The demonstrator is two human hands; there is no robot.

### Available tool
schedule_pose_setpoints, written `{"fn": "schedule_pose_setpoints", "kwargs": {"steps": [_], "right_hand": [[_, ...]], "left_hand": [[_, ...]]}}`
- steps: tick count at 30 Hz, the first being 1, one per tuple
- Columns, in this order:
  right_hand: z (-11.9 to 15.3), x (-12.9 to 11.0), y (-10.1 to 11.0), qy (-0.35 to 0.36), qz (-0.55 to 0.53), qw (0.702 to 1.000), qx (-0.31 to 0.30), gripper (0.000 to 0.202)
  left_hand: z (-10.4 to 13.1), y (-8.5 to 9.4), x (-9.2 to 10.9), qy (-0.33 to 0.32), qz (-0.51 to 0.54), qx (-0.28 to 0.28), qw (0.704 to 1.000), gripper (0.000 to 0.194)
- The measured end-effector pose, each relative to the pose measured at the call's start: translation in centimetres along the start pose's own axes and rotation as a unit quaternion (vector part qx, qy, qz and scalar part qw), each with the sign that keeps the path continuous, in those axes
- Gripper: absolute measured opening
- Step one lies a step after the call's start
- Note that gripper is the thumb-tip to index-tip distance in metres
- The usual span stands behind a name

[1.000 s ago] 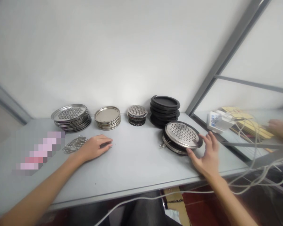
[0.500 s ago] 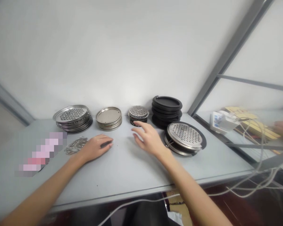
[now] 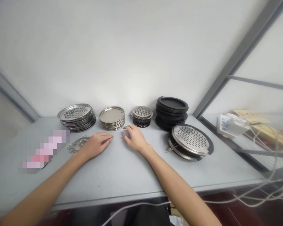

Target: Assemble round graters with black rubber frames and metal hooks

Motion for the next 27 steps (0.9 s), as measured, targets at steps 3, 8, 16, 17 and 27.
{"fn": "schedule_pose_setpoints", "kwargs": {"steps": [3, 8, 16, 17, 27], "right_hand": [[0.0, 0.0, -0.6, -0.002, -0.003, 1.0, -0.017, 0.026], [-0.3, 0.3, -0.6, 0.002, 0.0, 1.0, -0.014, 0.024], [-1.2, 2.2, 2.7, -0.029, -0.004, 0.995, 0.091, 0.025], [-1.3, 2.4, 3.1, -0.03, -0.008, 0.994, 0.107, 0.025], [-0.9, 1.8, 1.6, -0.017, 0.002, 0.998, 0.059, 0.031]], "left_hand": [[-0.1, 0.2, -0.3, -0.002, -0.014, 0.022, 1.0, 0.027], [-0.2, 0.7, -0.6, 0.014, -0.036, 0.05, 0.998, 0.026], [-0.2, 1.0, -0.4, 0.024, -0.018, 0.071, 0.997, 0.024], [-0.3, 1.1, -0.4, 0.022, -0.016, 0.082, 0.996, 0.023], [-1.0, 2.1, -2.2, 0.018, -0.081, 0.147, 0.986, 0.046]]}}
Point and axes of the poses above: each hand's wrist, its own z-axis away from the middle knuckle, its own y-axis out of the back of the hand, x = y × z, the point moved 7 cm from there along -z, towards the middle knuckle, and after that the axes turned 11 degrees about x, right-handed, at the moved point
